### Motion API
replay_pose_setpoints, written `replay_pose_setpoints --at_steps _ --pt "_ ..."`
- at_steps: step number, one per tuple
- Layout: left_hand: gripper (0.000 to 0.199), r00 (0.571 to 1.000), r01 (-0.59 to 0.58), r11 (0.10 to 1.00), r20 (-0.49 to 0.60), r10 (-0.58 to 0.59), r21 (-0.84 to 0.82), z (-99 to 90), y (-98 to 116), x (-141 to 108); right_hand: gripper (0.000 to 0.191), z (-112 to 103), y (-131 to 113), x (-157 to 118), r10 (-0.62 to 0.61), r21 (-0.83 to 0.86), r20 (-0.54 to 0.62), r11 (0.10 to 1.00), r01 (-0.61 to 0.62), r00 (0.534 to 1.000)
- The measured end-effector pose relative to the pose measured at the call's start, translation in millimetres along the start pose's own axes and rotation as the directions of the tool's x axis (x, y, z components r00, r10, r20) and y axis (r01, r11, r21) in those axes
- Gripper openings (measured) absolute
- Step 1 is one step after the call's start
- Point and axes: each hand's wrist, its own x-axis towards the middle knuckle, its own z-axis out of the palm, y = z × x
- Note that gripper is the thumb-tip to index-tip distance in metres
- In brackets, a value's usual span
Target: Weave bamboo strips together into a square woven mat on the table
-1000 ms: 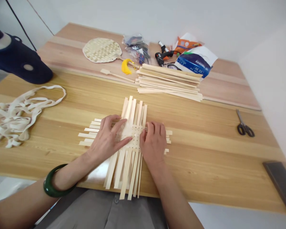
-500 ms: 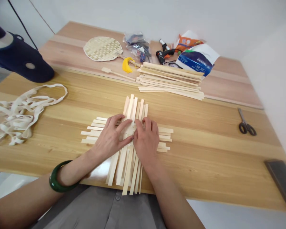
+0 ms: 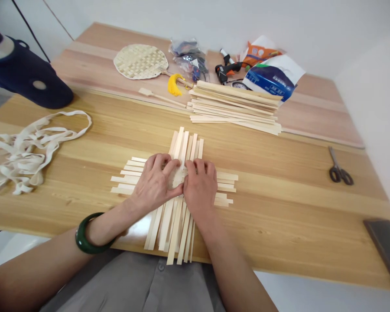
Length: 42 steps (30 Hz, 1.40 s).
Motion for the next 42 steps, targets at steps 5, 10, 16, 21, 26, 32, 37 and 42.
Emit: replay_pose_setpoints --at_steps 5,10,16,21,26,32,37,42 --pt "0.04 1.0 0.001 1.0 0.013 -0.001 0.027 2.3 0 1 0.032 0 3 1 0.012 0.062 -0.007 0.998 -0.012 1.0" --pt "0.04 1.0 -0.002 0.999 0.012 0.002 0.045 3.9 1 2 0.031 1 4 2 0.002 0.081 -0.003 0.997 -0.001 1.0" --pt "0.038 1.0 -0.026 0.999 -0.007 0.026 0.03 2.5 -1 0 0.03 -3 4 -2 -0.006 0.154 -0.043 0.988 0.013 0.999" --pt "0.038 0.994 -0.076 0.997 -0.076 0.073 -0.03 -10.8 1 -5 0.025 -29 22 2 0.111 0.162 -0.124 0.983 -0.091 0.986" --pt "0.03 0.964 -0.262 0.958 -0.086 0.252 -0.121 -14.5 10 -17 0.014 -46 40 11 0.133 0.066 0.071 0.988 -0.138 0.989" --pt "0.04 0.959 -0.282 0.951 -0.001 0.284 -0.131 2.1 11 -31 0.011 -45 37 19 0.16 0.074 0.315 0.979 -0.192 0.936" --pt "0.041 0.949 -0.311 0.941 0.015 0.316 -0.133 -1.6 8 -40 0.011 -57 33 37 0.183 0.071 0.526 0.964 -0.258 0.83" --pt "0.042 0.945 -0.324 0.937 -0.013 0.326 -0.132 -7.6 7 -47 0.014 -69 28 46 0.2 0.041 0.668 0.952 -0.305 0.717"
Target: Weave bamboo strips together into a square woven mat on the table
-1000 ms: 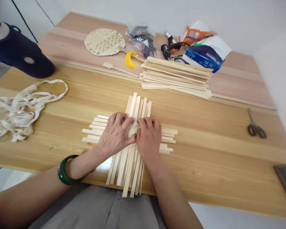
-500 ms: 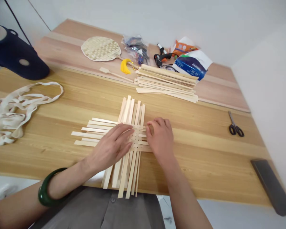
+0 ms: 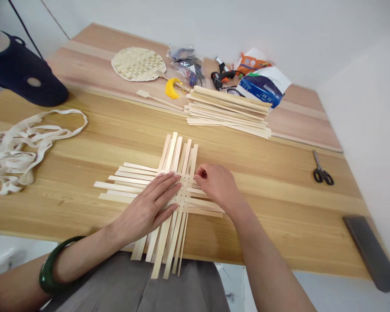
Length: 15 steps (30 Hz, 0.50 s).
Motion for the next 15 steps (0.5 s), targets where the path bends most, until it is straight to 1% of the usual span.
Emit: replay_pose_setpoints --at_steps 3,6,10,12,15 --pt "0.043 1.0 0.012 1.0 -0.003 -0.012 -0.009 0.5 1 -2 0.012 0 0 -1 -0.038 -0.005 -0.008 0.999 0.038 0.999" --pt "0.044 1.0 0.031 0.999 0.008 -0.03 -0.022 1.9 1 -3 0.017 3 3 -2 -0.081 -0.021 -0.006 0.996 0.081 0.997" --pt "0.043 0.999 0.035 0.999 0.024 -0.034 -0.034 2.8 1 -5 0.022 8 11 -3 -0.212 -0.044 -0.05 0.977 0.21 0.976" --pt "0.043 0.999 0.029 0.999 0.028 -0.028 -0.032 2.9 1 -5 0.024 11 13 -3 -0.206 -0.076 -0.053 0.977 0.201 0.977" --pt "0.043 0.999 0.028 0.999 0.031 -0.027 -0.037 3.0 2 -5 0.023 11 11 -3 -0.111 -0.107 -0.028 0.988 0.108 0.993"
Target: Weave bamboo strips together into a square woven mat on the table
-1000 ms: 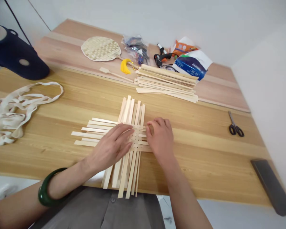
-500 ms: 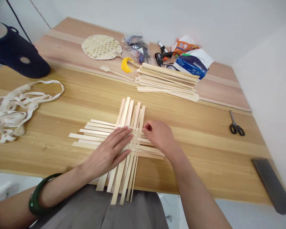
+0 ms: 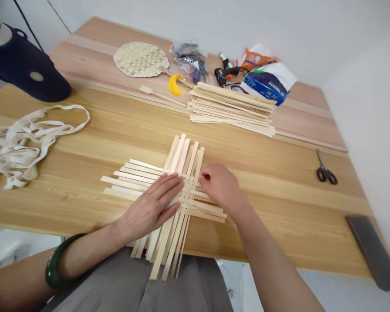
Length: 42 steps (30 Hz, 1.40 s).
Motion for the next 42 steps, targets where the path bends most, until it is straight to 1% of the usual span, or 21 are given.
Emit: replay_pose_setpoints --at_steps 6,8,10,12,14,17,21,26,30,32,35,37,39,42 --pt "0.044 1.0 -0.004 1.0 0.011 0.004 -0.027 -1.6 1 0 0.022 -5 -4 1 0.1 0.043 0.09 0.994 -0.104 0.991" --pt "0.044 1.0 -0.01 1.0 0.01 0.01 -0.028 -2.0 1 0 0.022 -5 -4 1 0.105 0.039 0.09 0.993 -0.109 0.99" --pt "0.044 1.0 -0.013 0.999 0.005 0.013 -0.03 -1.8 1 -1 0.019 -5 -3 0 0.083 0.049 0.079 0.995 -0.087 0.993" --pt "0.044 1.0 -0.013 0.999 0.001 0.013 -0.032 -1.5 1 -1 0.014 -5 -4 -1 0.064 0.106 0.082 0.992 -0.073 0.995" --pt "0.044 1.0 -0.013 0.999 0.0 0.013 -0.038 -1.3 0 -1 0.012 -6 -4 -4 0.061 0.198 0.093 0.977 -0.078 0.994" --pt "0.045 1.0 -0.01 0.998 0.0 0.01 -0.056 -1.2 0 -2 0.014 -7 -5 -7 0.067 0.299 0.095 0.95 -0.093 0.993" --pt "0.044 1.0 -0.019 0.997 -0.013 0.018 -0.073 -1.0 0 -3 0.019 -9 2 -6 0.063 0.364 0.112 0.926 -0.1 0.992" --pt "0.043 1.0 -0.02 0.996 -0.014 0.019 -0.086 -1.6 1 -2 0.023 -12 11 -3 0.077 0.476 0.228 0.861 -0.18 0.971" --pt "0.042 0.999 -0.033 0.996 -0.024 0.031 -0.085 -3.1 2 -2 0.019 -18 4 -2 0.076 0.55 0.322 0.796 -0.252 0.944" --pt "0.041 0.999 -0.035 0.995 -0.03 0.032 -0.09 -3.5 2 -2 0.017 -22 -2 0 0.08 0.566 0.342 0.778 -0.273 0.936" --pt "0.041 0.999 -0.023 0.994 -0.033 0.02 -0.106 -3.6 1 -2 0.017 -25 -10 5 0.133 0.494 0.312 0.823 -0.28 0.941" --pt "0.041 0.999 -0.021 0.993 -0.039 0.017 -0.113 -3.7 1 -3 0.015 -25 -16 9 0.19 0.475 0.298 0.821 -0.318 0.936" --pt "0.041 0.999 -0.025 0.993 -0.05 0.019 -0.117 -4.0 1 -3 0.006 -24 -20 12 0.236 0.511 0.317 0.773 -0.375 0.919" --pt "0.038 0.998 -0.034 0.994 -0.065 0.028 -0.099 -4.8 1 -4 0.009 -22 -23 13 0.26 0.558 0.357 0.711 -0.429 0.897"
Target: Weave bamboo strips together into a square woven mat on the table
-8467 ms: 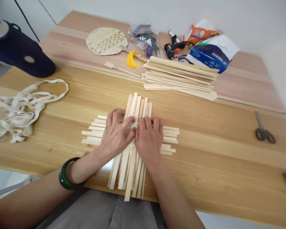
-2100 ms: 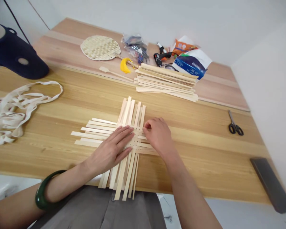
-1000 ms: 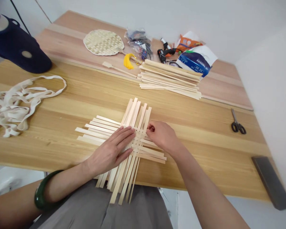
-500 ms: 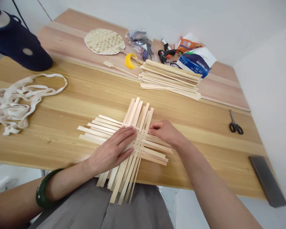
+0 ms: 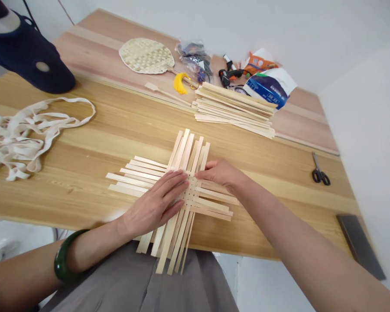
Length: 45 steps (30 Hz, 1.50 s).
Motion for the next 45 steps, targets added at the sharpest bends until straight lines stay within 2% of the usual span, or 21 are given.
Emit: replay_pose_setpoints --at_steps 6,10,16,21,25,27,29,31,33,35,37,40,45 --pt "0.036 1.0 0.017 1.0 0.008 -0.017 -0.01 -0.8 1 -1 0.008 2 7 1 0.01 -0.038 -0.018 0.999 -0.011 1.0" --pt "0.036 1.0 0.018 1.0 0.008 -0.018 -0.018 -0.5 1 -1 0.008 4 8 2 0.016 -0.002 -0.011 1.0 -0.016 1.0" --pt "0.033 1.0 0.002 1.0 0.016 -0.003 0.022 0.0 0 -2 0.005 7 4 0 0.049 -0.042 -0.066 0.998 -0.052 0.997" --pt "0.031 1.0 -0.005 1.0 -0.011 0.006 0.03 0.2 3 -2 0.007 7 6 -2 0.022 0.029 -0.029 0.999 -0.021 0.999" --pt "0.028 0.993 0.015 0.996 -0.117 -0.025 -0.083 -16.0 1 0 0.013 0 7 -4 -0.059 0.017 0.006 0.998 0.059 0.998" --pt "0.026 0.975 0.086 0.989 -0.194 -0.109 -0.123 -32.4 -6 4 0.016 -5 7 -6 -0.098 -0.025 0.013 0.995 0.098 0.995" --pt "0.027 0.941 0.234 0.966 -0.225 -0.252 -0.107 -50.8 -17 12 0.019 -9 6 -8 -0.126 -0.072 0.006 0.989 0.126 0.992" --pt "0.032 0.914 0.344 0.938 -0.209 -0.347 -0.055 -66.5 -29 23 0.022 -11 5 -9 -0.155 -0.098 0.003 0.983 0.155 0.988" --pt "0.031 0.904 0.425 0.905 -0.049 -0.426 -0.028 -76.9 -38 35 0.023 -11 4 -11 -0.203 -0.105 0.02 0.973 0.204 0.979" --pt "0.023 0.881 0.457 0.889 0.149 -0.449 -0.028 -81.9 -43 44 0.024 -10 3 -14 -0.246 -0.116 0.039 0.961 0.249 0.968" --pt "0.02 0.853 0.471 0.881 0.275 -0.444 -0.037 -83.3 -44 51 0.025 -10 3 -16 -0.254 -0.148 0.046 0.955 0.258 0.966" --pt "0.02 0.849 0.462 0.885 0.321 -0.42 -0.064 -82.6 -43 53 0.026 -10 4 -18 -0.245 -0.185 0.038 0.951 0.248 0.969" --pt "0.025 0.885 0.381 0.919 0.327 -0.331 -0.099 -80.6 -47 49 0.027 -11 5 -20 -0.264 -0.213 0.036 0.94 0.266 0.964"
